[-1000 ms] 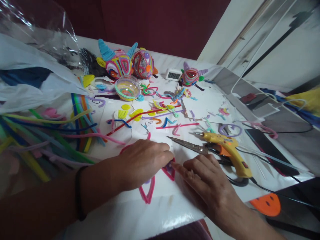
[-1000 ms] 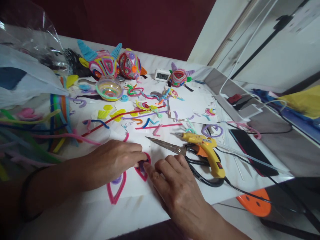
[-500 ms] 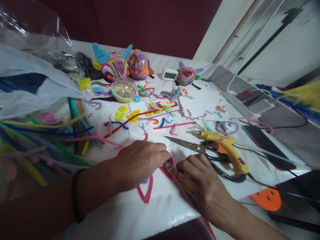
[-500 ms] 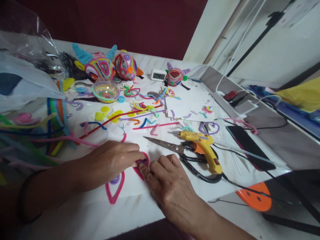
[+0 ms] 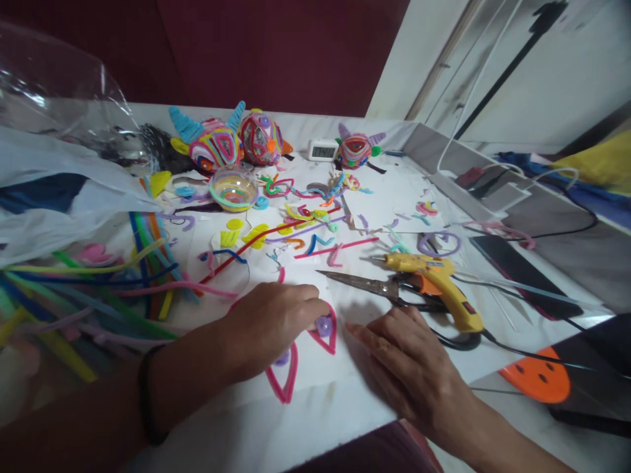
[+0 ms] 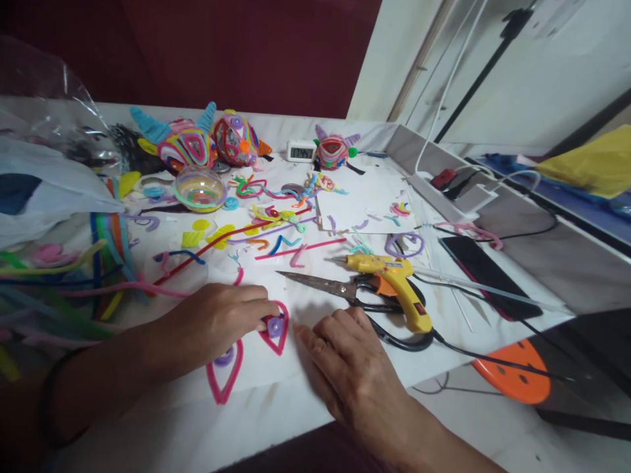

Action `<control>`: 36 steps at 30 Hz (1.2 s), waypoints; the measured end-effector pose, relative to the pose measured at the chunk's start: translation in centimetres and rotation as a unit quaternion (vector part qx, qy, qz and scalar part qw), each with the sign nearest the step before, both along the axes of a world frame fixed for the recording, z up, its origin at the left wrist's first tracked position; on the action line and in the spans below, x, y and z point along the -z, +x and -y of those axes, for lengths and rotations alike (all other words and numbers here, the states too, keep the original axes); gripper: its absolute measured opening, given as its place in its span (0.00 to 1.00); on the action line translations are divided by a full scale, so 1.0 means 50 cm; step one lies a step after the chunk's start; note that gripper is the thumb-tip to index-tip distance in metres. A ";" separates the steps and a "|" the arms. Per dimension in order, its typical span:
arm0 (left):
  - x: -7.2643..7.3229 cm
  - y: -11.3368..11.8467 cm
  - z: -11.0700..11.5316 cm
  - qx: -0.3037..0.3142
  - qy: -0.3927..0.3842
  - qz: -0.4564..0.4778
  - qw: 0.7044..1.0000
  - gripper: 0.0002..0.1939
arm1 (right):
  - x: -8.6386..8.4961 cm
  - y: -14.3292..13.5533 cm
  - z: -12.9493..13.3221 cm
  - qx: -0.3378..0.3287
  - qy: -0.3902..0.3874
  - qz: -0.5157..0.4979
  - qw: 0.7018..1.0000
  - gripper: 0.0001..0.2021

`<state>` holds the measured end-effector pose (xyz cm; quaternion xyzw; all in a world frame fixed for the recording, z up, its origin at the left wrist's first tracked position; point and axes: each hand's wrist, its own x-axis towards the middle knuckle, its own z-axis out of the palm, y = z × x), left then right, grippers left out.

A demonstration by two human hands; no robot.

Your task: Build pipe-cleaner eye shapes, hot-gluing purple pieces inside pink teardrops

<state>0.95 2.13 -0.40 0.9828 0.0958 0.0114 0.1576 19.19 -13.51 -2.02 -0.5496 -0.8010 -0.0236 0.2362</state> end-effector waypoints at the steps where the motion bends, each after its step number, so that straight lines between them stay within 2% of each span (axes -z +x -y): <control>1: 0.003 0.000 -0.001 0.001 -0.003 0.004 1.000 0.08 | 0.001 -0.001 0.003 -0.002 -0.004 -0.006 1.000 0.13; 7: 0.015 -0.003 -0.001 -0.007 -0.027 0.028 0.999 0.07 | 0.001 -0.020 -0.001 -0.023 0.009 0.009 1.000 0.14; 12: -0.002 0.000 0.001 -0.016 -0.022 -0.002 1.000 0.08 | 0.010 -0.031 -0.007 -0.008 -0.001 0.039 0.999 0.14; 18: -0.017 0.005 0.002 -0.016 -0.028 -0.020 0.999 0.10 | 0.009 -0.034 -0.006 -0.010 0.014 0.018 1.000 0.13; 27: 0.010 -0.004 -0.004 -0.018 -0.021 -0.011 1.000 0.13 | 0.001 -0.035 0.001 -0.009 0.026 -0.018 0.999 0.12; 32: 0.010 -0.003 -0.005 -0.009 -0.016 -0.021 1.000 0.13 | 0.003 -0.017 0.010 0.014 0.038 -0.035 0.999 0.11; 36: 0.013 -0.002 -0.008 -0.011 -0.010 -0.026 1.000 0.13 | -0.004 0.019 0.017 0.066 0.068 -0.007 0.995 0.12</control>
